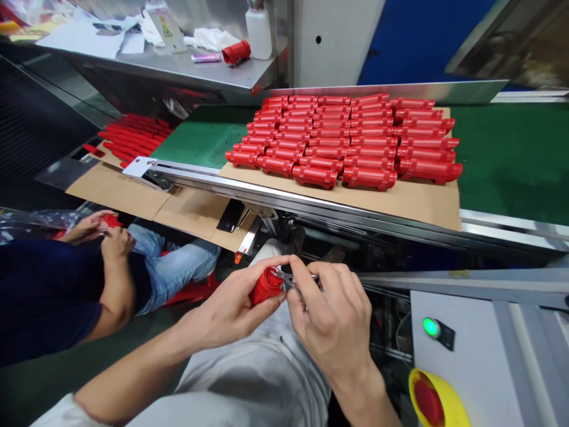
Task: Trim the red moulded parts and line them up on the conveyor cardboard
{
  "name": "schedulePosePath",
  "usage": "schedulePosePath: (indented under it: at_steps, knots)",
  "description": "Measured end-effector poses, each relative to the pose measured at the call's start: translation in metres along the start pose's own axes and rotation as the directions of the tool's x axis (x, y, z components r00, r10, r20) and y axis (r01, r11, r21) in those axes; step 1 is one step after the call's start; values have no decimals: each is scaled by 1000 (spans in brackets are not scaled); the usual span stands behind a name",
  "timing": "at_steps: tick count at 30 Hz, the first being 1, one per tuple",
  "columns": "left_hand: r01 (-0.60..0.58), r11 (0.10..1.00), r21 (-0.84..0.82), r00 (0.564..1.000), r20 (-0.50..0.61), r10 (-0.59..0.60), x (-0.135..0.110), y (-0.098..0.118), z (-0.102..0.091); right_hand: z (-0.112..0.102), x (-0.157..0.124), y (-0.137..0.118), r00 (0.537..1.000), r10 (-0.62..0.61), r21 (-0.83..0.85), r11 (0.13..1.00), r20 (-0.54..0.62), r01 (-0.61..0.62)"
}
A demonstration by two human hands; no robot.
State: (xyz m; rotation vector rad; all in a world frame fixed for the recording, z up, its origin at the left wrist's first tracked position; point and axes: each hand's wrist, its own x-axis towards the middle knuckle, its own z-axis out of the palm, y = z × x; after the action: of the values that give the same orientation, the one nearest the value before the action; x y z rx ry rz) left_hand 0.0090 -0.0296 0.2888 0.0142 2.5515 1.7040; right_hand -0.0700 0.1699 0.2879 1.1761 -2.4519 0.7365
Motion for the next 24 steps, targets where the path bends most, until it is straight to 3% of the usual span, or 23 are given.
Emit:
schedulePosePath:
  at_steps: [9,15,24]
  knots:
    - [14,999,46,1000,-14,-13,-4,-2,0,-2,-3,2,995,-96,-123,988,23,98]
    - [-55,993,100,997,-50,60,-7,-7,3,-4,0,0,991,-137,-188,973,6,136]
    - [-66,987,145,995,-68,77,-9,-7,2,6,-6,-1,988,-141,-200,972,-61,126]
